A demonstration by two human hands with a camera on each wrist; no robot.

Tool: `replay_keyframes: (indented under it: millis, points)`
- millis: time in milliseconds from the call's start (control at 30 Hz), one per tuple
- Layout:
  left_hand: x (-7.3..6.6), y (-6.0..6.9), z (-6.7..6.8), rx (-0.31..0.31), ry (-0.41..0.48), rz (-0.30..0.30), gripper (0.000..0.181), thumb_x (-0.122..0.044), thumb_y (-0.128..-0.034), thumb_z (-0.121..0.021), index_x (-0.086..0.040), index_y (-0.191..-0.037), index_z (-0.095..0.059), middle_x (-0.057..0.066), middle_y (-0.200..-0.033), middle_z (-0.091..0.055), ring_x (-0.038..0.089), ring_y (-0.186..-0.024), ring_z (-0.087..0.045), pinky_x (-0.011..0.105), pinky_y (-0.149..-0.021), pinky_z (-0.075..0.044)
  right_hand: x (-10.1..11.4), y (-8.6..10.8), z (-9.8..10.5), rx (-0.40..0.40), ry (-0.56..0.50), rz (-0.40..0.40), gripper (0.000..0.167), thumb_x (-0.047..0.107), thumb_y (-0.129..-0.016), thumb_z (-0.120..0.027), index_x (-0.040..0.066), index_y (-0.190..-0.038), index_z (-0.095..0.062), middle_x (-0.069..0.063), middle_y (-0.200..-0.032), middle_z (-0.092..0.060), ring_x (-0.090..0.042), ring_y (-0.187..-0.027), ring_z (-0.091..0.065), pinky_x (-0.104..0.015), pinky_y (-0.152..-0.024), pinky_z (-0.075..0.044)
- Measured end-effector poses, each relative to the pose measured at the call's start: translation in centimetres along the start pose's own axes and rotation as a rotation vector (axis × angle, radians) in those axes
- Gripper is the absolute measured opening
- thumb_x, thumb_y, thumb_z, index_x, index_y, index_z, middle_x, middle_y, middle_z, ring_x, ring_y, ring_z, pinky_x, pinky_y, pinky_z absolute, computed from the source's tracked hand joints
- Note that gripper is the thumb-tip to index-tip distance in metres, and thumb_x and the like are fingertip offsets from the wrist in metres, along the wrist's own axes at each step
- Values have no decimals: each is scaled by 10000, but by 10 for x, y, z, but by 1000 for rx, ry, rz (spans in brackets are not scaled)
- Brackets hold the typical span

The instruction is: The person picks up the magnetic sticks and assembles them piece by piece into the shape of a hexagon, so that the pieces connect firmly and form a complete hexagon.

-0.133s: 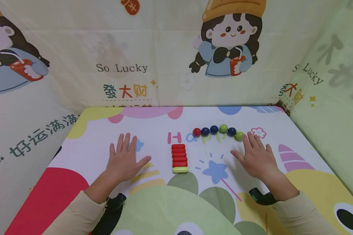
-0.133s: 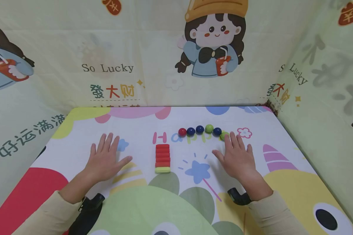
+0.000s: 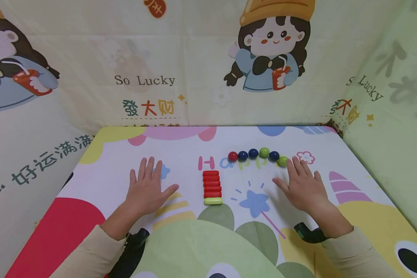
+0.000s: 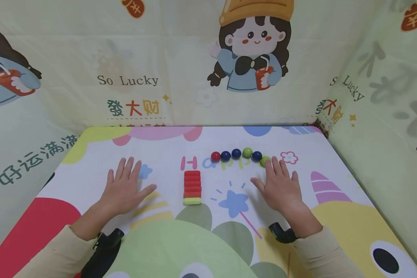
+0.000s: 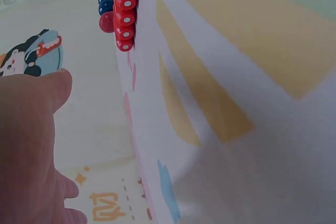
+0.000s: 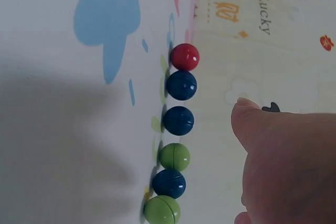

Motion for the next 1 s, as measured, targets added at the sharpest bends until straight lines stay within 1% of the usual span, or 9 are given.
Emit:
replay_keyframes:
  millis: [167,267,333,467,533,600,667,800,1000]
  points:
    - [-3,-2,-1,-12,-2,-11,962,-548,-924,-598,53,-1557,-194,296,-1615,-76,468,-1481,20,704,-1113,-6,-1,-2,-1,-10,-12,7,838,506,-1017,-490,-110,-1522,-229,-335,-1576,-165,-519,-1438,-156,-754,-1064,-123]
    - [-12,-3,0,-53,11,-71,946,-526,-914,-637,51,-1547,-238,285,-1612,-112,452,-1479,-66,701,-1116,-95,-5,-6,-2,-38,-48,49,828,480,-1004,-538,-129,-1499,-274,-349,-1557,-205,-529,-1411,-225,-717,-1074,-196]
    - [-23,-3,0,-95,28,-152,913,-492,-896,-688,52,-1524,-309,274,-1602,-169,438,-1465,-154,686,-1108,-183,-10,-11,-5,-48,-89,84,811,439,-995,-580,-147,-1480,-299,-363,-1541,-230,-534,-1393,-261,-680,-1079,-246]
    - [-54,1,-1,-165,60,-389,799,-401,-839,-800,27,-1437,-488,218,-1524,-385,391,-1390,-361,583,-1076,-359,-22,-25,-14,-30,-182,124,788,382,-985,-621,-164,-1463,-316,-382,-1522,-252,-537,-1389,-270,-636,-1090,-272]
    - [-70,4,-4,-166,85,-497,724,-352,-814,-835,4,-1382,-561,176,-1440,-500,356,-1325,-456,501,-1039,-435,-28,-31,-17,-19,-216,120,776,375,-990,-616,-161,-1465,-317,-380,-1521,-257,-537,-1394,-259,-642,-1096,-255]
    - [-83,5,-9,-128,125,-567,642,-310,-806,-850,-21,-1328,-615,130,-1344,-581,310,-1255,-520,434,-994,-485,-31,-37,-18,-16,-238,118,764,366,-992,-613,-161,-1463,-322,-380,-1519,-263,-540,-1393,-258,-647,-1097,-245]
    - [-94,6,-16,-67,155,-595,554,-276,-817,-843,-46,-1282,-651,91,-1270,-626,278,-1195,-551,395,-964,-505,-34,-41,-18,-11,-260,111,756,345,-988,-621,-161,-1464,-320,-380,-1520,-260,-548,-1388,-259,-655,-1095,-239]
    - [-108,4,-28,33,169,-585,395,-260,-846,-816,-108,-1196,-713,24,-1171,-686,242,-1115,-576,393,-933,-502,-37,-46,-19,10,-288,95,761,332,-981,-633,-160,-1464,-310,-386,-1512,-268,-555,-1375,-276,-656,-1091,-244]
    - [-114,6,-38,80,136,-551,282,-262,-849,-805,-128,-1093,-759,-6,-1060,-723,205,-988,-593,365,-813,-508,-44,-44,-16,-85,-282,77,613,225,-962,-657,-137,-1403,-432,-369,-1384,-437,-534,-1303,-368,-648,-1071,-290]
Point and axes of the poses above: each hand's wrist, its own y-axis away from the middle knuckle, its own z-axis out of the back of the hand, x = y × z, the point moved 6 cm from there along -y, towards the middle knuckle
